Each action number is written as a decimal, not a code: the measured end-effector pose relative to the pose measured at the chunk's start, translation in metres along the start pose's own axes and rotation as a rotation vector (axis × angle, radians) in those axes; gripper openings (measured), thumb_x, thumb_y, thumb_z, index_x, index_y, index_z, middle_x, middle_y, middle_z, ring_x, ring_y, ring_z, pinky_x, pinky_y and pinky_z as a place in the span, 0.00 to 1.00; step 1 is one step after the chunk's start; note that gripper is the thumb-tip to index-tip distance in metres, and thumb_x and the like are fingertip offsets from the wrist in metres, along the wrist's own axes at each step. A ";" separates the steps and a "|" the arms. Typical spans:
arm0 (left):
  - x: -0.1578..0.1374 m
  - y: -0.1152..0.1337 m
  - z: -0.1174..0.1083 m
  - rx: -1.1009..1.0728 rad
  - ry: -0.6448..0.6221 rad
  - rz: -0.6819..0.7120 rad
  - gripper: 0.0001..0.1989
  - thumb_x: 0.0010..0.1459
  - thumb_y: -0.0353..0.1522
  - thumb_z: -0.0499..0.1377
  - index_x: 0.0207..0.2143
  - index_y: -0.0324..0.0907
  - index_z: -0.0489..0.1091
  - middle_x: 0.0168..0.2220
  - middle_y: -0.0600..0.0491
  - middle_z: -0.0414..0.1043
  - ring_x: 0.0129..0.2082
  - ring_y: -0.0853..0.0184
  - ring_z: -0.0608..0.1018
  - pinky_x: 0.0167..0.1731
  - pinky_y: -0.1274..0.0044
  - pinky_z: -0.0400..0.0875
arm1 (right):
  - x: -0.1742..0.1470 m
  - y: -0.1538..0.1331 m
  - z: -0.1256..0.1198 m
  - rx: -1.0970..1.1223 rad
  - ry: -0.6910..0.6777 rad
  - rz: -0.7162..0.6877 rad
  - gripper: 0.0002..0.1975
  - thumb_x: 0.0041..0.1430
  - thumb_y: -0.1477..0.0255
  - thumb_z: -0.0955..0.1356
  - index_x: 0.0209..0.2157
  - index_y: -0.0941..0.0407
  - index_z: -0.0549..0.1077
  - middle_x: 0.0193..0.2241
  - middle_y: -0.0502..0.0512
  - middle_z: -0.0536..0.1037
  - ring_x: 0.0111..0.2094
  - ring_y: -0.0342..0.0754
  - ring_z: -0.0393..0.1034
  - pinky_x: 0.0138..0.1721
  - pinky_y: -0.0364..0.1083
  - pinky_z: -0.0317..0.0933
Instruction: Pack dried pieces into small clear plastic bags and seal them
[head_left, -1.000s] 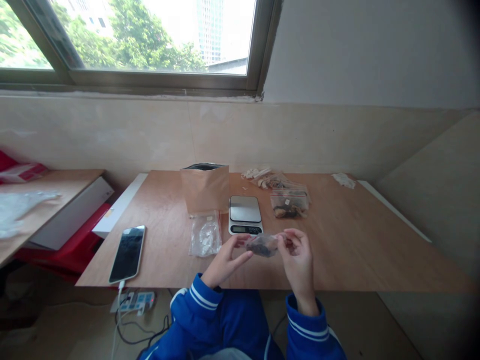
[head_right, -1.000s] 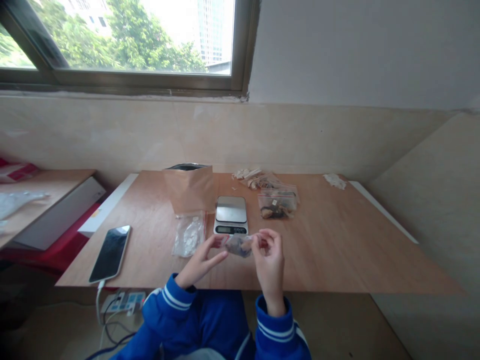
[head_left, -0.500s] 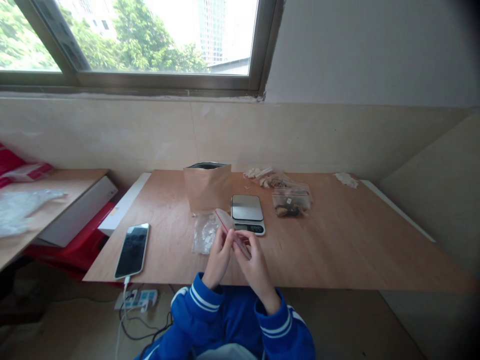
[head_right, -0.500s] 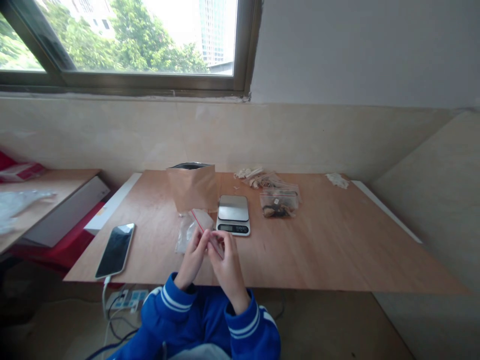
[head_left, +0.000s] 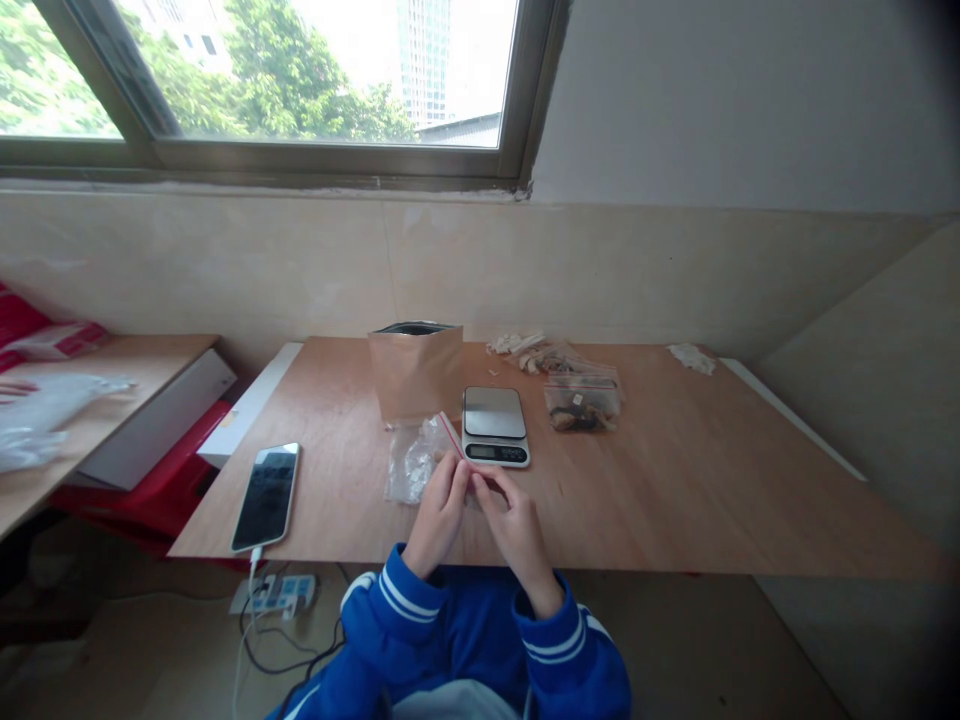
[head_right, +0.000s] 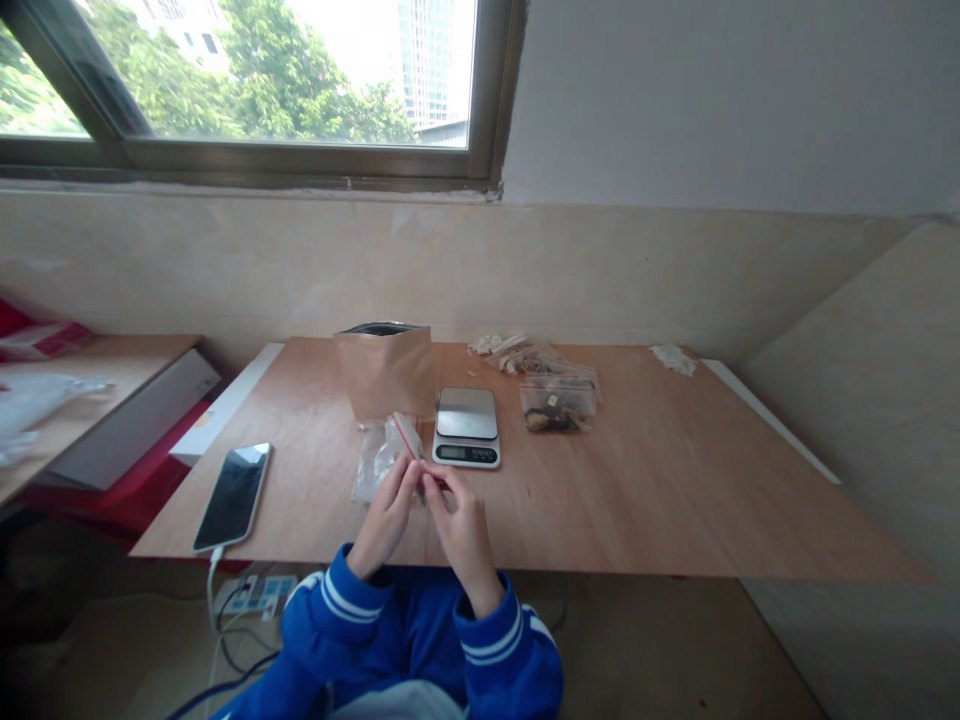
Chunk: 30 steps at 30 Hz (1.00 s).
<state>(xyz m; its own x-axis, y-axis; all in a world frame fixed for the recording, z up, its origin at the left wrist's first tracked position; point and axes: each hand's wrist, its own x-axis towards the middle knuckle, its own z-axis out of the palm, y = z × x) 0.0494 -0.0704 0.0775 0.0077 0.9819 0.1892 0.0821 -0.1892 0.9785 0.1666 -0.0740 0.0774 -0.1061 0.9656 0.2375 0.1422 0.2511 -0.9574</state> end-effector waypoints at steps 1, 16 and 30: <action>0.000 0.000 -0.001 0.014 -0.002 0.011 0.14 0.66 0.41 0.47 0.33 0.42 0.63 0.33 0.54 0.64 0.35 0.68 0.68 0.38 0.76 0.63 | 0.000 0.000 0.000 -0.002 -0.002 0.008 0.13 0.64 0.64 0.64 0.44 0.55 0.75 0.43 0.56 0.79 0.43 0.49 0.74 0.46 0.46 0.67; -0.002 0.002 -0.013 0.254 -0.147 0.132 0.15 0.65 0.39 0.48 0.28 0.42 0.62 0.26 0.55 0.63 0.27 0.69 0.66 0.28 0.77 0.61 | 0.002 0.006 -0.004 -0.077 0.286 0.095 0.16 0.61 0.59 0.64 0.32 0.57 0.74 0.30 0.56 0.81 0.30 0.49 0.76 0.33 0.45 0.69; 0.019 -0.042 -0.028 -0.499 0.239 -0.209 0.29 0.61 0.53 0.44 0.44 0.41 0.70 0.42 0.46 0.75 0.41 0.62 0.76 0.40 0.72 0.70 | 0.054 -0.013 0.012 0.197 0.299 0.089 0.20 0.60 0.52 0.63 0.34 0.55 0.67 0.29 0.56 0.80 0.21 0.47 0.72 0.17 0.42 0.62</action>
<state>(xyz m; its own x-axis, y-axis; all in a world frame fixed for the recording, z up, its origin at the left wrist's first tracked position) 0.0181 -0.0436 0.0423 -0.1880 0.9806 -0.0556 -0.4218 -0.0295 0.9062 0.1469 -0.0260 0.1004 0.1950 0.9675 0.1613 -0.0570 0.1754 -0.9829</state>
